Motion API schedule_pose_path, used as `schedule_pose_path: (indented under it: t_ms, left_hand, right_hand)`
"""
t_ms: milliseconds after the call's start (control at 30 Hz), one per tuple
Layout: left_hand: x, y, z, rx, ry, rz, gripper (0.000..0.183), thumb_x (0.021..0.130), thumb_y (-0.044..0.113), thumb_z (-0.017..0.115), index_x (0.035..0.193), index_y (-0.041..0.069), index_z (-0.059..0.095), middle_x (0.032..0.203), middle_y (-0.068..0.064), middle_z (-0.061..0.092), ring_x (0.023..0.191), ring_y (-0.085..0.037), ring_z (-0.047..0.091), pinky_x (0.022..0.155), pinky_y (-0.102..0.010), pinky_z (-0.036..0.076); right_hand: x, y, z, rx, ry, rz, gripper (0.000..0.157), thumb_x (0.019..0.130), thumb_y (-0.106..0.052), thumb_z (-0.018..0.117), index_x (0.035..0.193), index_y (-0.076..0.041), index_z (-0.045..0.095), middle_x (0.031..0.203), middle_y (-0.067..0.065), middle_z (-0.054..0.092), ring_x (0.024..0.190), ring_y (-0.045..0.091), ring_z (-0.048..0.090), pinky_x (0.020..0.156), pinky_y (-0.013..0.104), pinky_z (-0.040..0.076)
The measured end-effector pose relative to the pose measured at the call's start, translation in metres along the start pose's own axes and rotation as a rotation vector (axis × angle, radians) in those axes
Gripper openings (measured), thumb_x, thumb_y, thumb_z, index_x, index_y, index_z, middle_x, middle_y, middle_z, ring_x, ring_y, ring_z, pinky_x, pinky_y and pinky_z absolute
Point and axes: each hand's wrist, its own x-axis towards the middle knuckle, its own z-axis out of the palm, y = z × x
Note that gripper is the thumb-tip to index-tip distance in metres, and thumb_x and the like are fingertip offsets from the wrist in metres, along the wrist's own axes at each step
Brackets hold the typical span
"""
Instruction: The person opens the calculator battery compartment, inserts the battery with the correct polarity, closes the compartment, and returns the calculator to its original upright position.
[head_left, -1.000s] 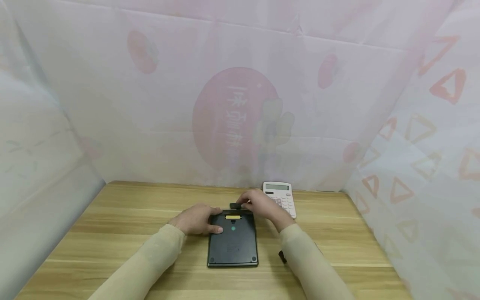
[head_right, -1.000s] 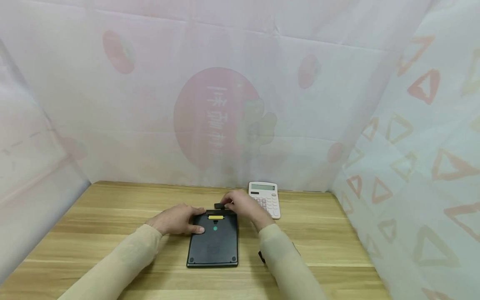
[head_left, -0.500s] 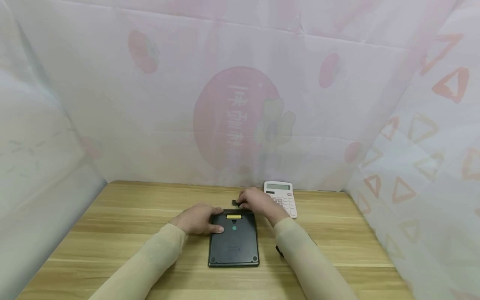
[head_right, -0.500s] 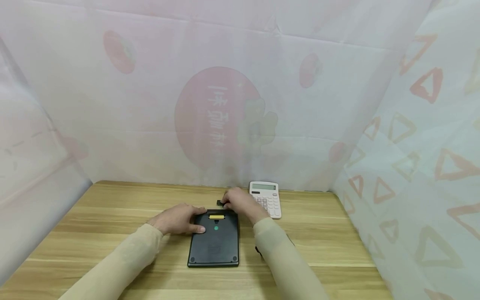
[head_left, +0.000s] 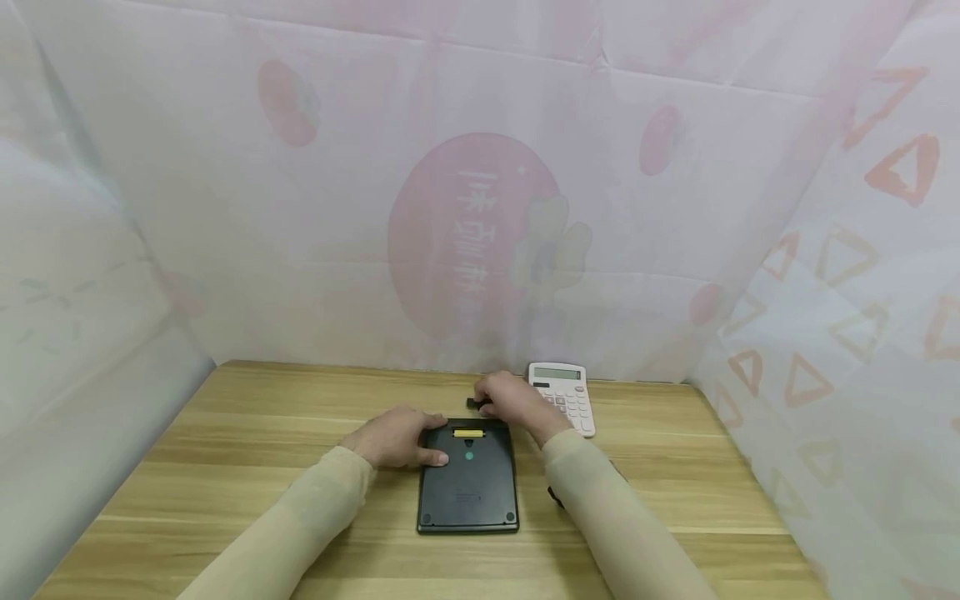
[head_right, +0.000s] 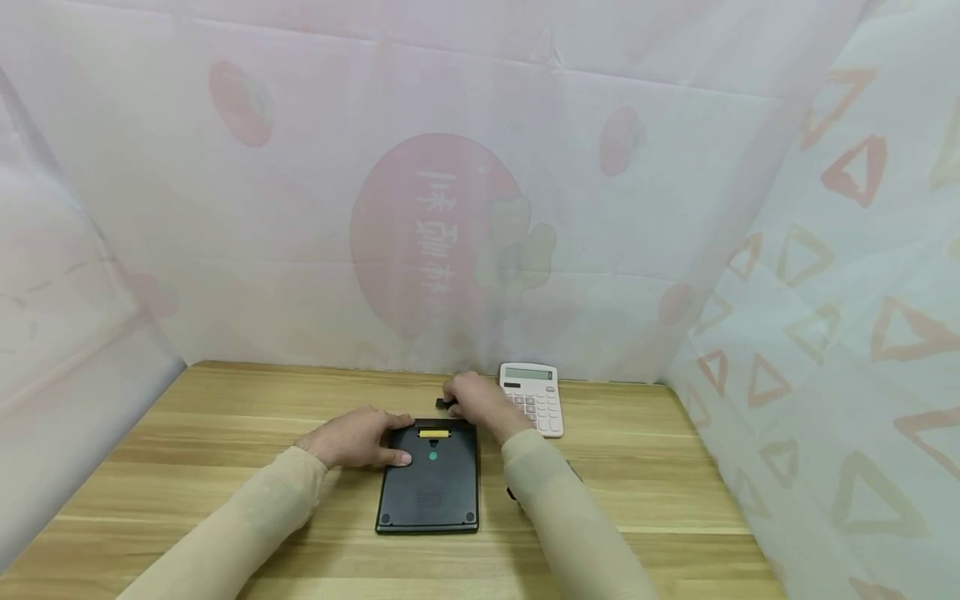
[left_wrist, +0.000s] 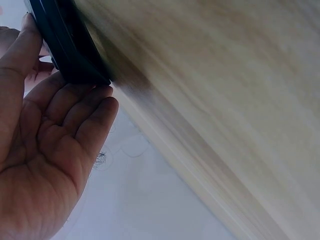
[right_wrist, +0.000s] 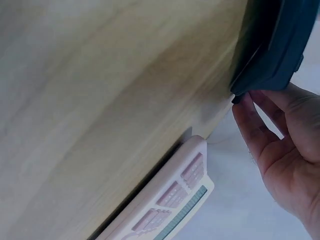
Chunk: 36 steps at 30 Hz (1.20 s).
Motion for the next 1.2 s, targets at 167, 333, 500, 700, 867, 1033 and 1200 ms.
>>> schedule_pose_path:
  t_ms: [167, 333, 500, 700, 867, 1033, 1200]
  left_hand:
    - [0.001, 0.0, 0.001, 0.001, -0.001, -0.012, 0.073, 0.087, 0.055, 0.082, 0.147, 0.018, 0.063, 0.152, -0.002, 0.064, 0.142, -0.028, 0.06, 0.121, -0.049, 0.048]
    - [0.001, 0.0, 0.002, -0.003, -0.004, -0.02, 0.074, 0.087, 0.055, 0.082, 0.147, 0.018, 0.063, 0.152, -0.004, 0.064, 0.142, -0.029, 0.06, 0.121, -0.05, 0.048]
    - [0.0, 0.0, 0.002, -0.001, -0.005, -0.023, 0.074, 0.087, 0.056, 0.081, 0.148, 0.019, 0.062, 0.151, -0.005, 0.065, 0.142, -0.028, 0.06, 0.121, -0.049, 0.048]
    - [-0.002, 0.002, 0.002, 0.001, -0.005, -0.012, 0.074, 0.087, 0.055, 0.082, 0.148, 0.018, 0.062, 0.15, -0.005, 0.066, 0.141, -0.028, 0.061, 0.12, -0.049, 0.049]
    - [-0.002, 0.002, 0.002, -0.002, -0.005, -0.018, 0.074, 0.087, 0.055, 0.082, 0.148, 0.018, 0.063, 0.151, -0.004, 0.065, 0.142, -0.029, 0.06, 0.121, -0.05, 0.049]
    - [-0.004, 0.003, 0.0, -0.008, -0.005, -0.021, 0.074, 0.087, 0.054, 0.082, 0.147, 0.017, 0.063, 0.151, -0.004, 0.065, 0.141, -0.028, 0.06, 0.121, -0.05, 0.049]
    - [-0.004, 0.003, 0.0, -0.019, 0.001, -0.011, 0.073, 0.087, 0.053, 0.082, 0.147, 0.015, 0.064, 0.15, -0.006, 0.065, 0.14, -0.028, 0.061, 0.12, -0.05, 0.05]
  right_hand:
    - [-0.003, 0.003, -0.002, 0.019, 0.035, 0.013, 0.008, 0.099, -0.019, 0.076, 0.092, -0.017, 0.078, 0.091, -0.004, 0.076, 0.075, 0.009, 0.058, 0.072, 0.027, 0.053]
    - [-0.006, 0.004, -0.002, 0.058, 0.068, 0.053, 0.009, 0.101, -0.02, 0.072, 0.099, -0.018, 0.081, 0.097, -0.004, 0.079, 0.077, 0.007, 0.063, 0.074, 0.028, 0.058]
    - [-0.007, 0.003, -0.002, 0.05, 0.083, 0.081, 0.011, 0.103, -0.022, 0.071, 0.105, -0.018, 0.08, 0.103, -0.003, 0.079, 0.083, 0.008, 0.068, 0.078, 0.029, 0.06]
    - [-0.011, 0.002, -0.004, 0.069, 0.102, 0.085, 0.011, 0.102, -0.022, 0.071, 0.106, -0.017, 0.08, 0.103, -0.003, 0.079, 0.091, 0.01, 0.071, 0.082, 0.031, 0.062]
    - [-0.016, 0.0, -0.009, 0.097, 0.121, 0.055, 0.01, 0.103, -0.023, 0.07, 0.105, -0.018, 0.079, 0.102, -0.004, 0.079, 0.093, 0.01, 0.072, 0.084, 0.03, 0.063]
    - [-0.022, -0.005, -0.016, 0.13, 0.117, 0.036, 0.011, 0.103, -0.024, 0.07, 0.105, -0.02, 0.08, 0.1, -0.006, 0.079, 0.09, 0.007, 0.071, 0.082, 0.027, 0.062]
    - [-0.029, -0.012, -0.023, 0.158, 0.102, 0.023, 0.011, 0.103, -0.024, 0.07, 0.106, -0.02, 0.08, 0.1, -0.007, 0.078, 0.089, 0.006, 0.071, 0.081, 0.025, 0.061]
